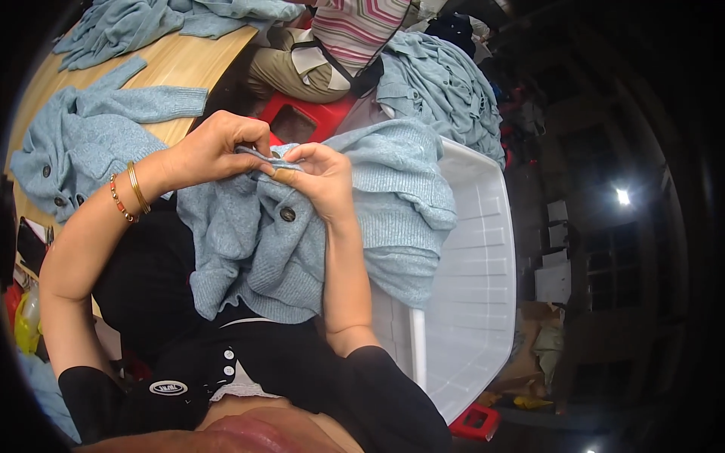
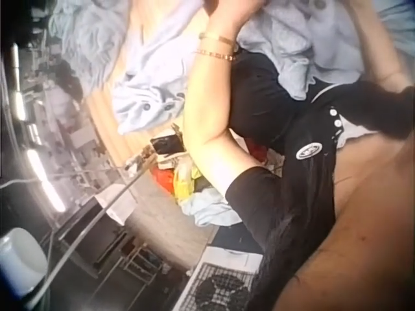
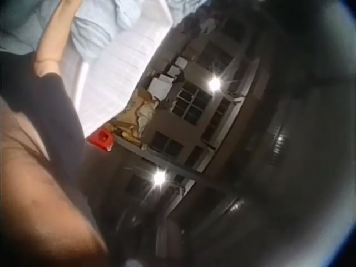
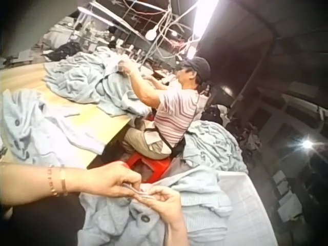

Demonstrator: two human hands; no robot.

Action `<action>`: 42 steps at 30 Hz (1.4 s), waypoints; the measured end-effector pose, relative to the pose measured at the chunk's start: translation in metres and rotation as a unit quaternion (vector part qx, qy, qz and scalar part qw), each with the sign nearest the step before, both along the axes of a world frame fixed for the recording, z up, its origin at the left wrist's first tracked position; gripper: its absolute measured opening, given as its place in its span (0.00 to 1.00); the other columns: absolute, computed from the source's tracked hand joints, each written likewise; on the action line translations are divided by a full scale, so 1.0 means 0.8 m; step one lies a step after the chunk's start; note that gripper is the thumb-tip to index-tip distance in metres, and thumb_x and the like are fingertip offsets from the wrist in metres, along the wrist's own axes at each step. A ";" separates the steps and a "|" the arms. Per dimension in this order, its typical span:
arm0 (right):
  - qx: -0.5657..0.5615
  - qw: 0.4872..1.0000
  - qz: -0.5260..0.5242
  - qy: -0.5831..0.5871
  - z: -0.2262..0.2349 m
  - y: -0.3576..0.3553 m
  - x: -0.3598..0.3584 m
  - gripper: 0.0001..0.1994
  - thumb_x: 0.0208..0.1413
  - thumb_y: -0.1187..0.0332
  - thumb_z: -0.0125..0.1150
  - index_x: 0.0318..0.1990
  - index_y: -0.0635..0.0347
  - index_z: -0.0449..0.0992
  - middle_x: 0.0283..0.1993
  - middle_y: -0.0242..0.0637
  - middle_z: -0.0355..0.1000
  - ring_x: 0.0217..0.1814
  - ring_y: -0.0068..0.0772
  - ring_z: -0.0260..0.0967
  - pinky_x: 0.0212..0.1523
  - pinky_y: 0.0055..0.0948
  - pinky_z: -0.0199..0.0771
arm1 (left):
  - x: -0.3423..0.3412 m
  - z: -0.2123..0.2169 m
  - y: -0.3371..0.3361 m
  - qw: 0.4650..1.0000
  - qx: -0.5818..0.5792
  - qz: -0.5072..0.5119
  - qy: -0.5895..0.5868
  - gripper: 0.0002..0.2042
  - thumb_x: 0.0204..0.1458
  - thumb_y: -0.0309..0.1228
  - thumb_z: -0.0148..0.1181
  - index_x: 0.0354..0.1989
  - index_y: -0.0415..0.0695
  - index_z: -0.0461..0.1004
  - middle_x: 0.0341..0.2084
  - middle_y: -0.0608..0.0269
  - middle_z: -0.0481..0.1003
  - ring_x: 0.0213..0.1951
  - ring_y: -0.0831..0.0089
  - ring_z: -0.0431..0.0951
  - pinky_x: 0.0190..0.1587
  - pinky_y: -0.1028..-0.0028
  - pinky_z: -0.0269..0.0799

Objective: Clipping loose threads from knitted sweaters using a small pair of nippers.

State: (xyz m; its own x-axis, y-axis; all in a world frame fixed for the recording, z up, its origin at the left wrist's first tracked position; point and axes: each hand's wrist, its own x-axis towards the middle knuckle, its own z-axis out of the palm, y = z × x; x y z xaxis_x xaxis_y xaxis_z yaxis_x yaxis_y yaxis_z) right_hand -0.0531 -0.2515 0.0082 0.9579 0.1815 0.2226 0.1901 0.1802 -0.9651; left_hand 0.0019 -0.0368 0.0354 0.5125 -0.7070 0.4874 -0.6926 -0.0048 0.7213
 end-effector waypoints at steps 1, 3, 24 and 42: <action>0.000 1.000 -0.008 0.000 0.002 0.003 0.000 0.11 0.44 0.87 0.65 0.35 0.68 0.75 0.37 0.40 0.75 0.38 0.27 0.75 0.41 0.24 0.77 | 0.001 0.000 0.000 1.000 0.000 0.011 -0.018 0.10 0.43 0.26 0.66 0.28 0.37 0.70 0.21 0.55 0.73 0.25 0.65 0.73 0.31 0.71 0.68; 0.002 1.000 -0.017 -0.001 0.002 0.004 0.001 0.10 0.43 0.87 0.64 0.34 0.66 0.76 0.36 0.39 0.76 0.37 0.27 0.75 0.41 0.23 0.76 | 0.001 -0.001 -0.002 0.999 0.001 0.020 -0.036 0.09 0.43 0.25 0.65 0.28 0.37 0.69 0.21 0.54 0.72 0.25 0.63 0.73 0.31 0.70 0.68; 0.019 0.999 -0.026 -0.021 -0.017 0.009 0.008 0.13 0.49 0.83 0.65 0.42 0.69 0.70 0.41 0.41 0.74 0.41 0.25 0.74 0.42 0.21 0.77 | -0.001 -0.012 -0.005 0.995 0.007 0.064 0.076 0.10 0.47 0.26 0.65 0.36 0.37 0.73 0.27 0.60 0.75 0.30 0.76 0.72 0.34 0.74 0.68; 0.006 1.000 -0.024 -0.010 -0.025 0.014 0.001 0.08 0.54 0.80 0.61 0.39 0.66 0.69 0.38 0.36 0.73 0.40 0.20 0.73 0.40 0.18 0.75 | 0.008 -0.028 -0.007 0.996 -0.030 0.056 0.070 0.07 0.46 0.25 0.64 0.30 0.35 0.74 0.23 0.56 0.75 0.27 0.73 0.74 0.32 0.74 0.69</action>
